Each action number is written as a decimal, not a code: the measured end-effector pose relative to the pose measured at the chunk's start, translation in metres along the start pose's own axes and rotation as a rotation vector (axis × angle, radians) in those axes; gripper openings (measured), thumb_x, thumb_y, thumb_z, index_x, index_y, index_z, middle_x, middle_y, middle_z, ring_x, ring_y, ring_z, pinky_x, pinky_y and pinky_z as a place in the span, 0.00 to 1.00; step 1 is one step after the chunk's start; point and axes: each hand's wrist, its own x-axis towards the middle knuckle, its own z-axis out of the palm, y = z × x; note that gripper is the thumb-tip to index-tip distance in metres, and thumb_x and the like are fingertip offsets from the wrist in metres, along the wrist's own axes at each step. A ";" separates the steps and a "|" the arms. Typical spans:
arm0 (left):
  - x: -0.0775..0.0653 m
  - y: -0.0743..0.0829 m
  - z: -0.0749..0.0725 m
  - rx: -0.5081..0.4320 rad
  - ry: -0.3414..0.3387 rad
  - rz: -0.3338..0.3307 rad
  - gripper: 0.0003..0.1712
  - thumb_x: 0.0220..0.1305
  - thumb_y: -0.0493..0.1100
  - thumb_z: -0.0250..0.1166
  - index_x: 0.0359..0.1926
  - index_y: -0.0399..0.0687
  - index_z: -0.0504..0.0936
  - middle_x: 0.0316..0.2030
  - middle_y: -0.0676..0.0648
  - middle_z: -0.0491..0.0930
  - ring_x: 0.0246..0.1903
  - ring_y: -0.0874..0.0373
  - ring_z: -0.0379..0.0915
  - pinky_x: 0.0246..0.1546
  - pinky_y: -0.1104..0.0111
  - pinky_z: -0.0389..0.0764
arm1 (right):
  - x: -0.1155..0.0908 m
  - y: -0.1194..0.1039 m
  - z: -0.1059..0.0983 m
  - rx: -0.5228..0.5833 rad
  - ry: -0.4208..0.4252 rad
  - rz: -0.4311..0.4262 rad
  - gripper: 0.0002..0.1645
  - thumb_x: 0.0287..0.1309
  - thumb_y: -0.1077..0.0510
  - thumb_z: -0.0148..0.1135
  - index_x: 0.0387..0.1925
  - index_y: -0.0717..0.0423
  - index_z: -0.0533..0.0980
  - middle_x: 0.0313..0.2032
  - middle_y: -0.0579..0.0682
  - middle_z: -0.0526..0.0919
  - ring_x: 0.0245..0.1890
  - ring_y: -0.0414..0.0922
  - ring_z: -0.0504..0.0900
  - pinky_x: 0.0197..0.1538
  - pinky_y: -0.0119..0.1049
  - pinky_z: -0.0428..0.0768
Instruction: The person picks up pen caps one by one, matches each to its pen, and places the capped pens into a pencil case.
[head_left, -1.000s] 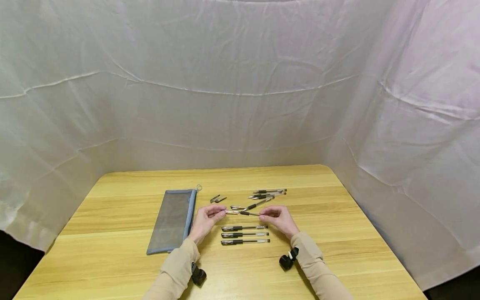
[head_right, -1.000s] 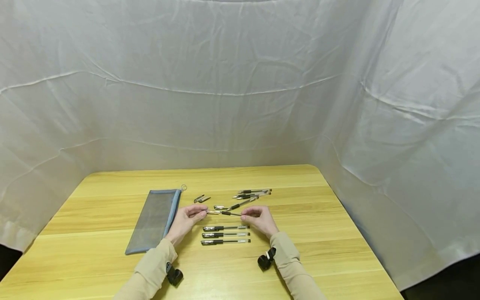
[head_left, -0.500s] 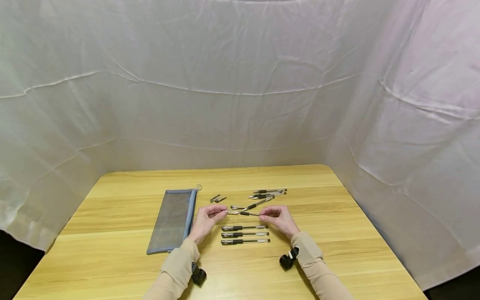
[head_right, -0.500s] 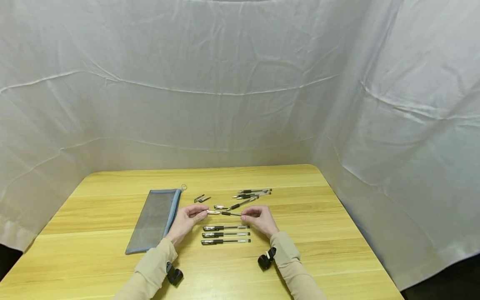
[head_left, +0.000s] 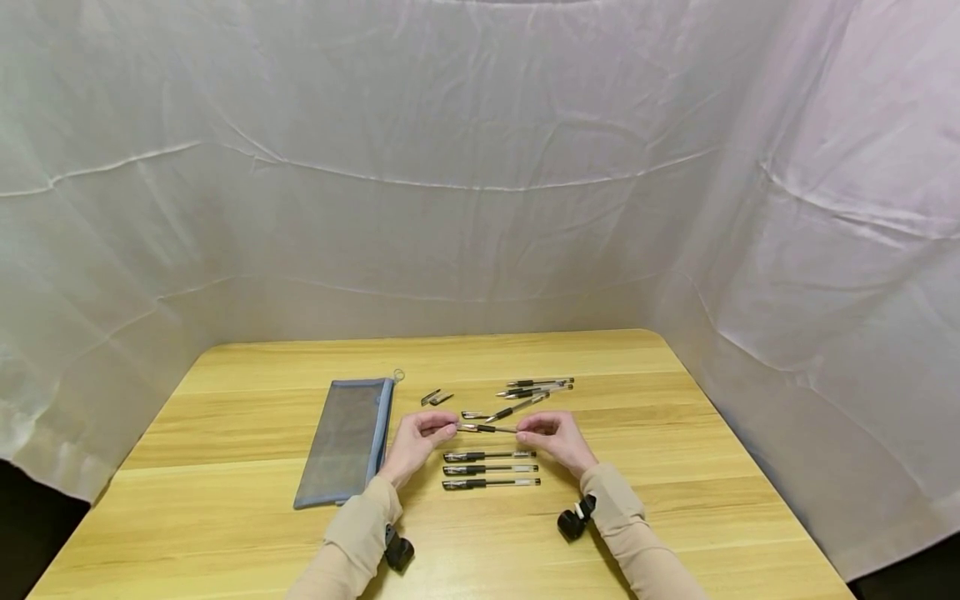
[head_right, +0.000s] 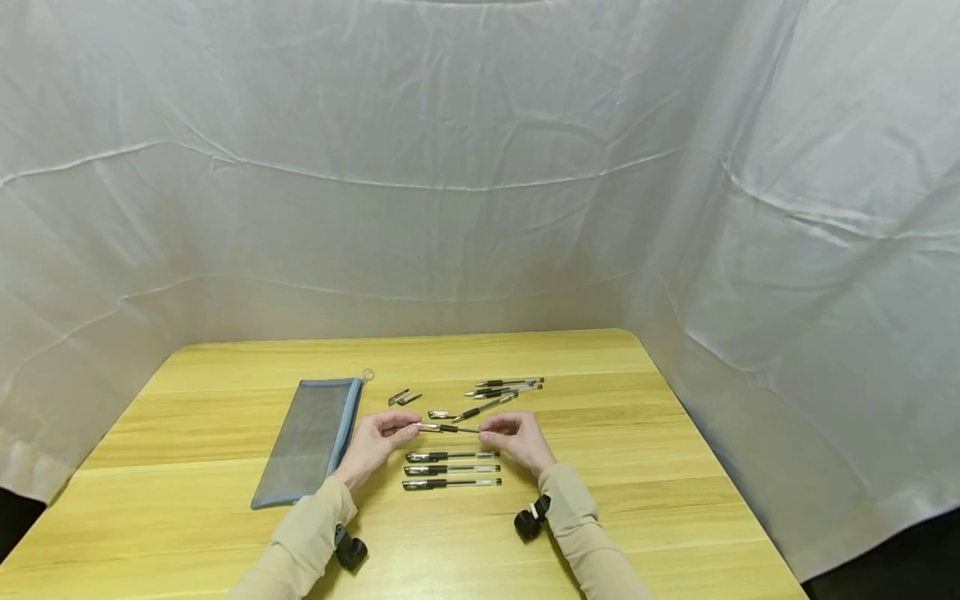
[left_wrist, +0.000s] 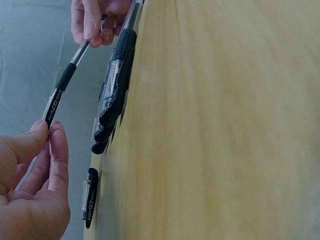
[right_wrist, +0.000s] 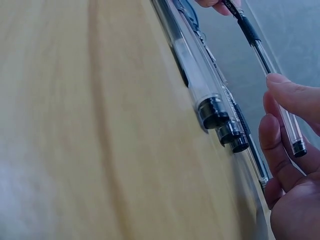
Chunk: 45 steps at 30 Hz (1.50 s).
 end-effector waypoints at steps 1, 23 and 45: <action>0.000 0.000 0.000 0.001 0.000 -0.001 0.17 0.66 0.34 0.66 0.53 0.28 0.82 0.50 0.32 0.85 0.47 0.50 0.85 0.46 0.78 0.82 | 0.000 0.000 0.000 0.001 -0.001 -0.003 0.17 0.55 0.66 0.72 0.44 0.73 0.81 0.41 0.69 0.86 0.30 0.34 0.82 0.38 0.26 0.82; -0.002 0.004 -0.004 0.057 -0.050 0.023 0.15 0.64 0.35 0.69 0.49 0.30 0.83 0.45 0.33 0.87 0.37 0.62 0.84 0.43 0.73 0.84 | 0.002 -0.005 0.009 -0.027 0.043 -0.011 0.13 0.55 0.65 0.72 0.41 0.71 0.84 0.40 0.68 0.87 0.30 0.34 0.82 0.37 0.26 0.82; -0.001 0.000 -0.003 0.418 0.067 0.032 0.04 0.60 0.35 0.72 0.37 0.44 0.90 0.37 0.45 0.89 0.32 0.61 0.80 0.35 0.70 0.81 | 0.002 -0.003 -0.002 -0.320 -0.059 -0.078 0.09 0.57 0.63 0.70 0.40 0.61 0.86 0.42 0.59 0.89 0.38 0.38 0.84 0.46 0.24 0.81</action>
